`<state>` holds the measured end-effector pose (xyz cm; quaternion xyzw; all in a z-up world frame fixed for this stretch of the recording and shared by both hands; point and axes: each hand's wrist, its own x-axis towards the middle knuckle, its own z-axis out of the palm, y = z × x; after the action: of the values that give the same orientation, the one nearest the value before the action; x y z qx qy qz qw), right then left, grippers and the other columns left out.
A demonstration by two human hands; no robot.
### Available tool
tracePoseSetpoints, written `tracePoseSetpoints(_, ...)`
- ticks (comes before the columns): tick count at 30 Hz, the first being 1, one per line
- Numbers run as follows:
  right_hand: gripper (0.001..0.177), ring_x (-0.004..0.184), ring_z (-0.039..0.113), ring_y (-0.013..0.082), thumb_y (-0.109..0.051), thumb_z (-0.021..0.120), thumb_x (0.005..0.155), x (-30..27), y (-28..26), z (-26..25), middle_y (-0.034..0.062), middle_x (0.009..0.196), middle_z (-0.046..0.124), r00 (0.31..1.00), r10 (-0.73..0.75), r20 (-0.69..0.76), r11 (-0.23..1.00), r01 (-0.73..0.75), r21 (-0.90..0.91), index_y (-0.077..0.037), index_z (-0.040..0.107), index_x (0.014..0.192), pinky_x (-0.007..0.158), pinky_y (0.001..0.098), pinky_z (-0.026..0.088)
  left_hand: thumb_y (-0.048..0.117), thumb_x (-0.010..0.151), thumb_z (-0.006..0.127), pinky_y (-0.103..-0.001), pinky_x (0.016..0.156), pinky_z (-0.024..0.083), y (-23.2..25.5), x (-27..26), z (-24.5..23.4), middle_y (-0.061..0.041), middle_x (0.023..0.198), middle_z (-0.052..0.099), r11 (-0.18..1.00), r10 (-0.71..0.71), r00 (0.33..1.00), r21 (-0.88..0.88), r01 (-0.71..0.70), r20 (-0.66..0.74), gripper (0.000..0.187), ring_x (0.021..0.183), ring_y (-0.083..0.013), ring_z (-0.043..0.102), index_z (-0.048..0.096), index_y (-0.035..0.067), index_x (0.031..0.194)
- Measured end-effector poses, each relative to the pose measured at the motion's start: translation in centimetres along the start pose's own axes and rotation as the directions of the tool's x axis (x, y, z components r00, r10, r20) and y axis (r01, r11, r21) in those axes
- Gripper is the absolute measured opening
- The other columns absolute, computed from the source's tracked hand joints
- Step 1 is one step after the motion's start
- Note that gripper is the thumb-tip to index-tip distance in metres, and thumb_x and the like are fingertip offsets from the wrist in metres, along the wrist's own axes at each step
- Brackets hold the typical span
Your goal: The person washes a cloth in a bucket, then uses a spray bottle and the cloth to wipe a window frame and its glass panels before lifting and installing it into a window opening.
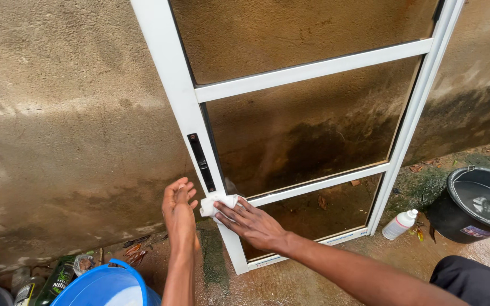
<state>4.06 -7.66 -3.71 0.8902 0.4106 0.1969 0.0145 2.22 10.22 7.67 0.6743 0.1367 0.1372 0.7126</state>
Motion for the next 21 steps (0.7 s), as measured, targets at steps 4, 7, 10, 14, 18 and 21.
tracePoseSetpoints(4, 0.081, 0.156, 0.015, 0.0233, 0.015, 0.042, 0.087, 3.3, 2.7, -3.8, 0.0075, 0.17, 0.01, 1.0, -0.006, -0.004, 0.982, 0.005, -0.186, -0.018, 0.025, 0.159, 0.124, 0.0517, 0.014, 0.024, 0.104, 0.045, -0.043, 0.103, 0.051, 0.2, -0.3, 0.4, -0.018, 0.118, 0.072, 0.994, -0.093, 0.994, 0.063, 0.09, 0.049, 0.034, 0.113, -0.0319, 0.064, 0.068, 0.006, 0.123)
tracePoseSetpoints(7, 0.078, 0.157, 0.014, 0.0259, 0.013, 0.047, 0.089, 7.4, 4.4, -8.6, 0.0099, 0.169, 0.013, 0.961, 0.051, -0.271, 0.992, -0.081, -0.101, -0.012, 0.03, 0.161, 0.129, 0.0503, 0.015, 0.028, 0.105, 0.041, -0.04, 0.102, 0.051, 0.8, -0.2, 0.4, -0.012, 0.123, 0.069, 1.0, 0.028, 0.994, 0.008, -0.029, 0.106, 0.036, 0.119, -0.0221, 0.065, 0.063, 0.008, 0.125)
tracePoseSetpoints(10, 0.074, 0.159, 0.014, 0.0312, 0.011, 0.05, 0.089, 8.0, 4.0, -10.1, 0.0142, 0.171, 0.015, 0.943, 0.056, -0.329, 0.998, -0.064, -0.014, -0.006, 0.031, 0.158, 0.133, 0.0506, 0.016, 0.029, 0.105, 0.04, -0.042, 0.101, 0.051, 1.0, -0.2, 0.5, -0.015, 0.123, 0.068, 0.997, 0.042, 0.996, -0.064, -0.037, 0.081, 0.038, 0.121, -0.0247, 0.064, 0.06, 0.005, 0.128)
tracePoseSetpoints(14, 0.079, 0.157, 0.017, 0.0279, 0.014, 0.047, 0.087, 4.6, 2.4, -6.4, 0.0128, 0.17, 0.016, 0.991, -0.031, -0.13, 0.959, -0.007, -0.283, -0.012, 0.032, 0.16, 0.127, 0.0473, 0.021, 0.029, 0.106, 0.039, -0.047, 0.11, 0.045, 1.1, -0.5, 0.2, -0.015, 0.133, 0.066, 1.0, -0.011, 0.999, -0.008, 0.011, 0.033, 0.037, 0.128, -0.0263, 0.061, 0.057, 0.01, 0.132)
tracePoseSetpoints(18, 0.068, 0.156, 0.019, 0.0273, 0.003, 0.052, 0.093, -0.3, 0.9, -2.2, 0.0066, 0.169, 0.018, 0.977, -0.2, 0.078, 0.976, 0.205, -0.067, -0.015, 0.032, 0.156, 0.12, 0.0511, 0.023, 0.036, 0.104, 0.04, -0.057, 0.115, 0.038, 1.9, -1.3, 0.1, -0.01, 0.148, 0.056, 0.972, -0.195, 0.976, 0.151, 0.179, 0.099, 0.038, 0.133, -0.0324, 0.053, 0.054, 0.023, 0.137)
tracePoseSetpoints(21, 0.071, 0.156, 0.018, 0.0256, 0.002, 0.051, 0.095, -0.1, 2.2, -2.3, 0.0011, 0.169, 0.018, 0.966, -0.252, 0.054, 0.955, 0.257, -0.147, -0.025, 0.032, 0.158, 0.12, 0.0481, 0.021, 0.041, 0.103, 0.039, -0.06, 0.114, 0.038, 2.4, -1.5, -0.1, -0.008, 0.153, 0.052, 0.947, -0.255, 0.957, 0.234, 0.218, 0.141, 0.041, 0.133, -0.0365, 0.052, 0.051, 0.029, 0.14)
